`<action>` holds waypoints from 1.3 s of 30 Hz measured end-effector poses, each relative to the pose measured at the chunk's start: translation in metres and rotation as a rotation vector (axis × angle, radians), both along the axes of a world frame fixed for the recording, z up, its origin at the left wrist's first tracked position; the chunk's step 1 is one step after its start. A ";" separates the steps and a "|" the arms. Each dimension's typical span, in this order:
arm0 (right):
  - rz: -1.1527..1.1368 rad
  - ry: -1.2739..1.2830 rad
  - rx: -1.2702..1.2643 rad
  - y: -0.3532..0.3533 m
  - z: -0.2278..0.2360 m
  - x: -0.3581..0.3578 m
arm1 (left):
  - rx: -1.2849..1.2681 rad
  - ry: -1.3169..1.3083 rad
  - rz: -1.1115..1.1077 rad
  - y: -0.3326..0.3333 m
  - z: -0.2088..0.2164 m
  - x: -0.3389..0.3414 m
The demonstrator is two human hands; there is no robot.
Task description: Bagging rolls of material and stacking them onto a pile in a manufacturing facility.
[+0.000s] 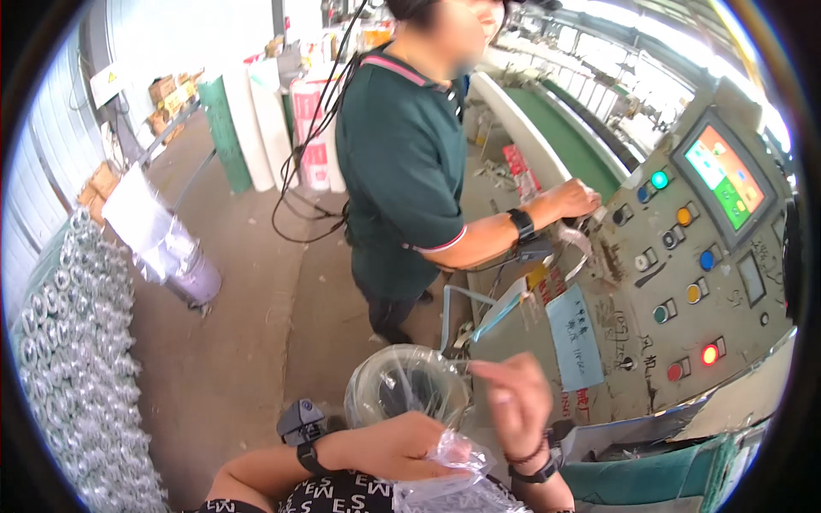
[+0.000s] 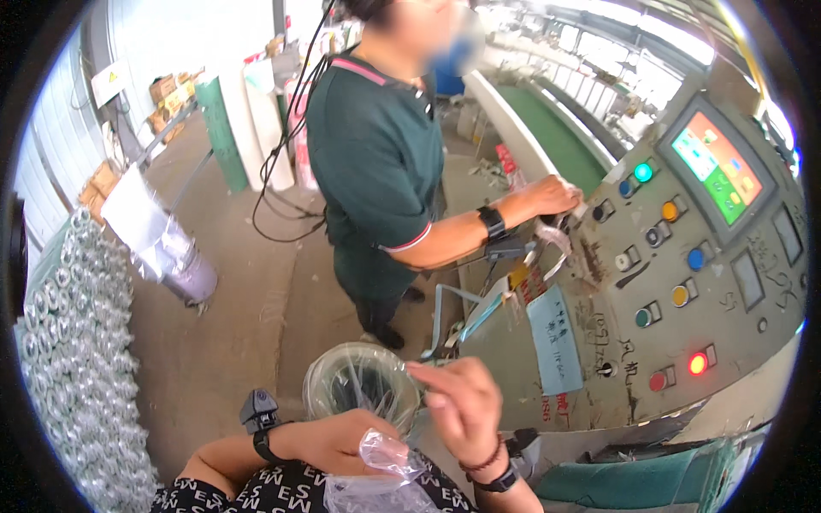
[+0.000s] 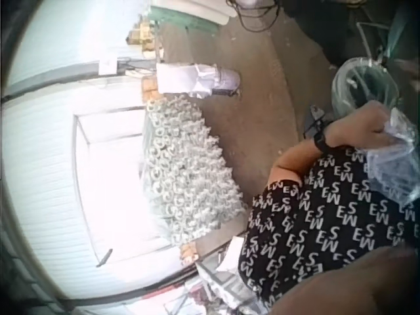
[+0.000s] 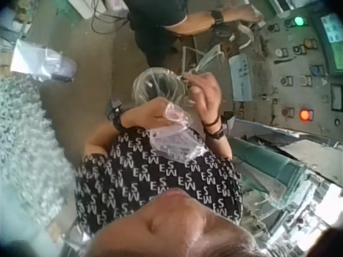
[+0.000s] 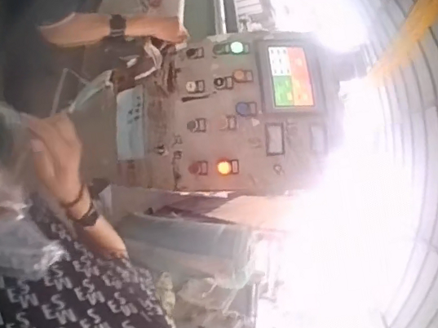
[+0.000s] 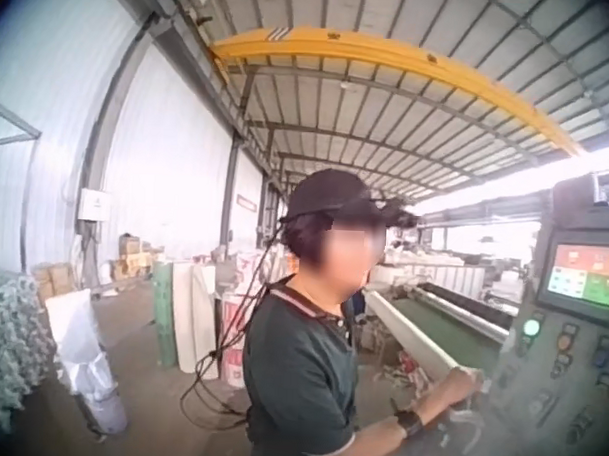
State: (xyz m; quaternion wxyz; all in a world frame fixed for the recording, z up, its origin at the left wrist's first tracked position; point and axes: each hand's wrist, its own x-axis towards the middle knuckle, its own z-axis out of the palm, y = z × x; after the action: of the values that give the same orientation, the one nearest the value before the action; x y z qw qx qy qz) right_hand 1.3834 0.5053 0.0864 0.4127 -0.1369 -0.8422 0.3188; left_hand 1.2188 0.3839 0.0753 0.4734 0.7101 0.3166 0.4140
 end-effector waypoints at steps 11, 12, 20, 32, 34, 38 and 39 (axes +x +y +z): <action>0.091 0.042 -0.996 0.018 -0.055 0.032 | -0.075 0.036 0.060 0.013 -0.003 0.009; 0.091 0.035 -1.004 0.019 -0.046 0.025 | -0.070 0.062 0.079 0.014 -0.003 0.012; -0.007 -0.099 0.106 0.011 -0.006 -0.027 | -0.050 0.084 0.072 0.014 -0.003 0.028; -0.062 -0.002 0.146 0.016 0.049 -0.039 | 0.058 0.105 0.110 -0.007 -0.012 0.003; -0.256 0.397 0.262 0.001 0.092 -0.004 | 0.041 0.053 0.098 -0.001 0.000 0.004; 0.127 0.200 0.213 -0.004 0.030 0.033 | -0.010 -0.109 0.075 -0.004 -0.003 -0.006; 0.156 -0.139 0.197 0.004 0.003 0.014 | -0.087 -0.184 0.066 -0.009 -0.010 -0.012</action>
State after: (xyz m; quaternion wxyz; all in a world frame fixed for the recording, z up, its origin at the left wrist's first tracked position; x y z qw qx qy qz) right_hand 1.3969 0.5091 0.0890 0.3386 -0.0516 -0.9041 0.2556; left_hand 1.2065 0.3752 0.0655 0.5170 0.6368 0.3129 0.4788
